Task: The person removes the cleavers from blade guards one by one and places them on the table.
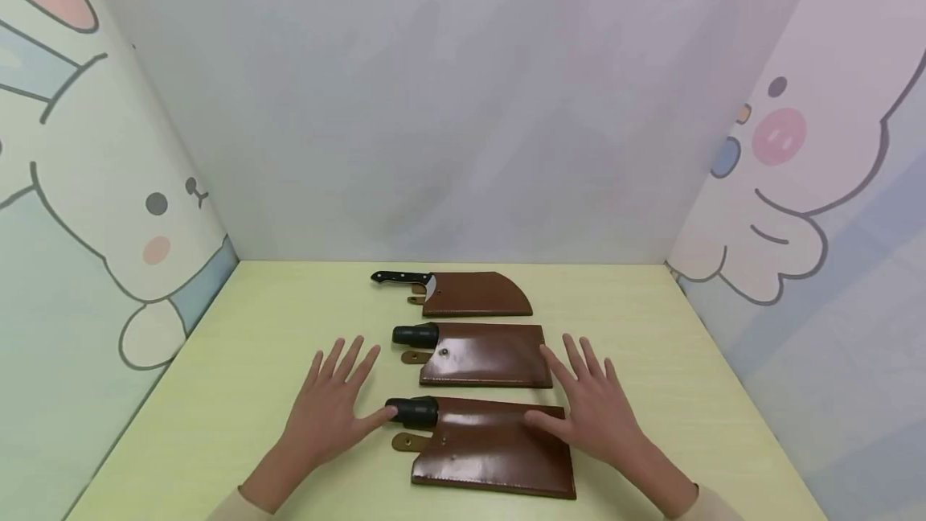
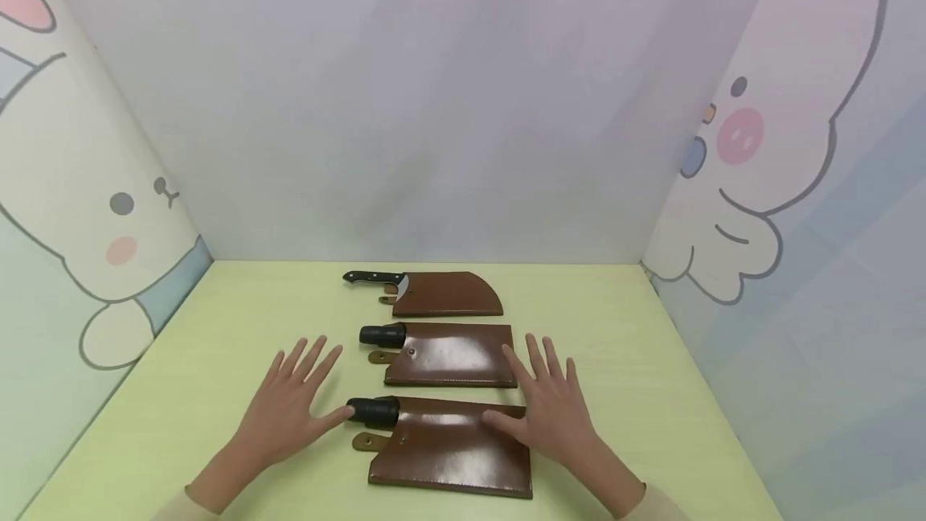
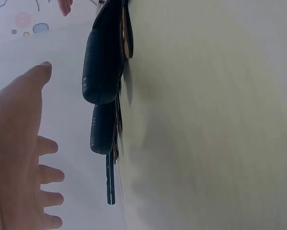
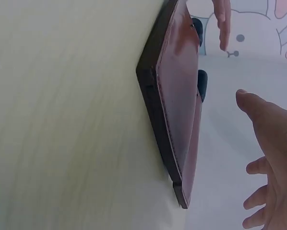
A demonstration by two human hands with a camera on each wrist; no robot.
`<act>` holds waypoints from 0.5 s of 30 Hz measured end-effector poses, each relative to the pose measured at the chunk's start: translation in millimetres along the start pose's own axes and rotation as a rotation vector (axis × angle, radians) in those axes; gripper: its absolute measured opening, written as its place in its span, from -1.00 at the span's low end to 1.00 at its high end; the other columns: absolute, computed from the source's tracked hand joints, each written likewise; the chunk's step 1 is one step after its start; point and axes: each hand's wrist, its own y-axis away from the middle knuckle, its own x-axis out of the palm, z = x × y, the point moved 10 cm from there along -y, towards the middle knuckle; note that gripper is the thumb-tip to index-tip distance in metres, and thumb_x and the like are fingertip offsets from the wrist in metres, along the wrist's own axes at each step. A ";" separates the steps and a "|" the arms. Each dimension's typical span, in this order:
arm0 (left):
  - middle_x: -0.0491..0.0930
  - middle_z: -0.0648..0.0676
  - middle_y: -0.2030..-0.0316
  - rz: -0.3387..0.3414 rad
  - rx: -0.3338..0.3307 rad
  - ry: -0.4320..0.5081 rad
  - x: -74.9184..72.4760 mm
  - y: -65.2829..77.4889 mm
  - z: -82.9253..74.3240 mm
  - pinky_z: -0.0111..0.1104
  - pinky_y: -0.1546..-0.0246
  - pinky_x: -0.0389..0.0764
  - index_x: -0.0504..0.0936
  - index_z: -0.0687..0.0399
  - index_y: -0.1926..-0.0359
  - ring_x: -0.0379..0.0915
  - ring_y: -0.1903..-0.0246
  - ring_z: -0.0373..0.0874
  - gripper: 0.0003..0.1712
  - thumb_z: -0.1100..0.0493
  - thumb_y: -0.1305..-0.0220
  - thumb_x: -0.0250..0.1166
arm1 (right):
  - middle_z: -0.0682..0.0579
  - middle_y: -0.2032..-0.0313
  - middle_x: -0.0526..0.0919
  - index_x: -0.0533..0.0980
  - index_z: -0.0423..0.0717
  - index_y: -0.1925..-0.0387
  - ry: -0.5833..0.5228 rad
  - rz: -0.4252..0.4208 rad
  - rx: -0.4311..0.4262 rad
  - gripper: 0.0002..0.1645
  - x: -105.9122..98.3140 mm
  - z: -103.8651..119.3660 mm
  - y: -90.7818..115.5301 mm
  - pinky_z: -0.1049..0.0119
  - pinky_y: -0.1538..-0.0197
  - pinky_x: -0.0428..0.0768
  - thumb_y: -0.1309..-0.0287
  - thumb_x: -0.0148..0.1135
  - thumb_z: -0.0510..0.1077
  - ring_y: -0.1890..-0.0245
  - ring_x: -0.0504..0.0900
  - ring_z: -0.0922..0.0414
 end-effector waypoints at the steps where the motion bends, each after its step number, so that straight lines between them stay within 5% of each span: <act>1: 0.18 0.19 -0.54 0.001 0.005 0.011 1.2 2.6 -3.0 0.20 -0.48 -0.01 0.28 -0.05 -0.56 0.00 -0.54 0.26 0.11 -0.60 -0.20 0.16 | -0.25 -0.53 0.18 0.26 0.14 -0.55 -0.008 0.010 0.001 0.21 1.1 0.9 2.0 -0.49 -0.28 0.27 -0.01 0.22 0.66 -0.51 0.15 -0.33; 15: 0.34 0.12 -0.47 0.051 0.082 0.088 18.9 22.7 -38.5 0.15 -0.42 0.19 0.40 -0.02 -0.48 0.22 -0.46 0.18 0.01 -0.56 -0.23 0.19 | -0.18 -0.50 0.28 0.26 0.18 -0.54 -0.112 0.132 -0.010 0.22 22.6 25.9 31.5 -0.42 -0.29 0.33 0.03 0.22 0.68 -0.49 0.24 -0.28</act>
